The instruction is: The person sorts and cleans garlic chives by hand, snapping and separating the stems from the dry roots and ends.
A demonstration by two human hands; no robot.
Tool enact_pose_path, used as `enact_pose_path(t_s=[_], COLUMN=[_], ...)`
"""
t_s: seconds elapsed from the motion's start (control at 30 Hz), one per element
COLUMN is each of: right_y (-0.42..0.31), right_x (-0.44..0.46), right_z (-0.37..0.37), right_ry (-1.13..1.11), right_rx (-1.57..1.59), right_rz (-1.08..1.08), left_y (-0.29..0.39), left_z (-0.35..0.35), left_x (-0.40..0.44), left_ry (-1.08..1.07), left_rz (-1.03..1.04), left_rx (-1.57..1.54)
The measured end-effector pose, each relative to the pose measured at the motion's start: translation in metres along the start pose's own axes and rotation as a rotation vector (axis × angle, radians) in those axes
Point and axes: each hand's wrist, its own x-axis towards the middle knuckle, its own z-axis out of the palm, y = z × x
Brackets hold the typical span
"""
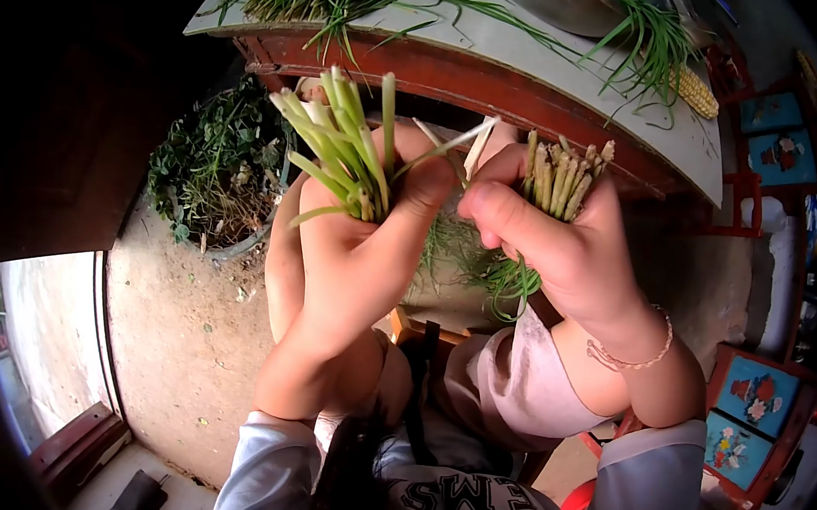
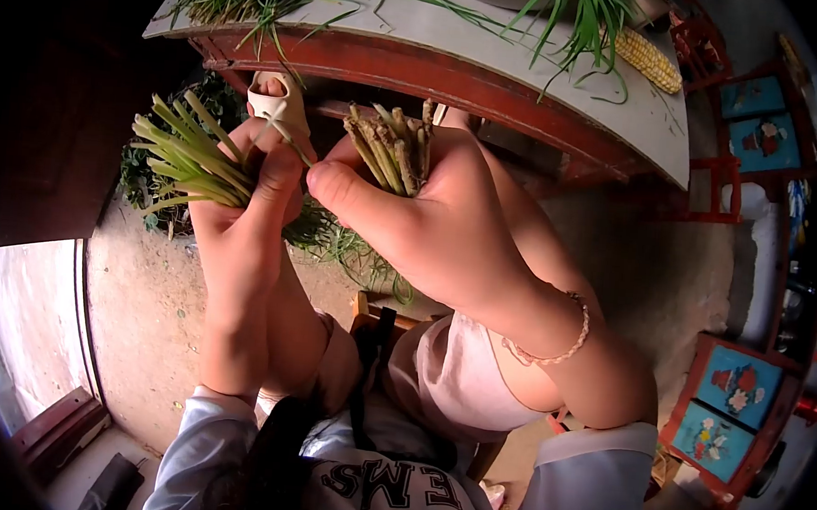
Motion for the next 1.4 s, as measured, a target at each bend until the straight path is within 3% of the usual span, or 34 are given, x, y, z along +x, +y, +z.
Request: enact_pose_path(t_s=[0.07,0.6,0.7,0.73,0.9,1.03,1.13,1.23,1.27,1.4], right_y=[0.005,-0.001,0.000,0.000,0.003,0.003,-0.001,-0.002,-0.004,-0.006], right_x=[0.001,-0.005,-0.004,-0.004,-0.004,-0.004,-0.005,-0.006,-0.006,-0.005], right_z=[-0.001,0.002,0.002,0.002,0.004,-0.001,-0.007,-0.010,-0.011,-0.009], right_ry=[0.005,0.036,0.061,0.066,0.078,0.094,0.083,0.095,0.084,0.106], right_rx=[-0.028,-0.005,0.004,0.000,-0.032,-0.006,-0.001,0.019,0.050,0.105], right_rz=[-0.076,-0.010,-0.010,-0.012,-0.070,-0.037,-0.008,0.030,0.031,0.003], left_y=[0.000,0.002,0.003,0.003,-0.004,-0.010,-0.007,-0.010,-0.006,-0.007], left_z=[0.001,-0.012,-0.004,-0.009,0.001,-0.003,-0.007,-0.019,-0.021,-0.023], left_x=[-0.001,0.007,0.003,0.003,0.002,0.004,0.011,0.021,0.020,0.027], left_ry=[0.014,0.178,0.160,0.044,0.092,0.060,0.239,0.333,0.358,0.133], left_rz=[0.014,-0.082,0.082,0.093,0.122,0.268,0.109,0.098,-0.022,-0.149], left_rx=[0.055,-0.067,0.024,0.093,0.100,0.254,0.135,0.096,0.145,0.242])
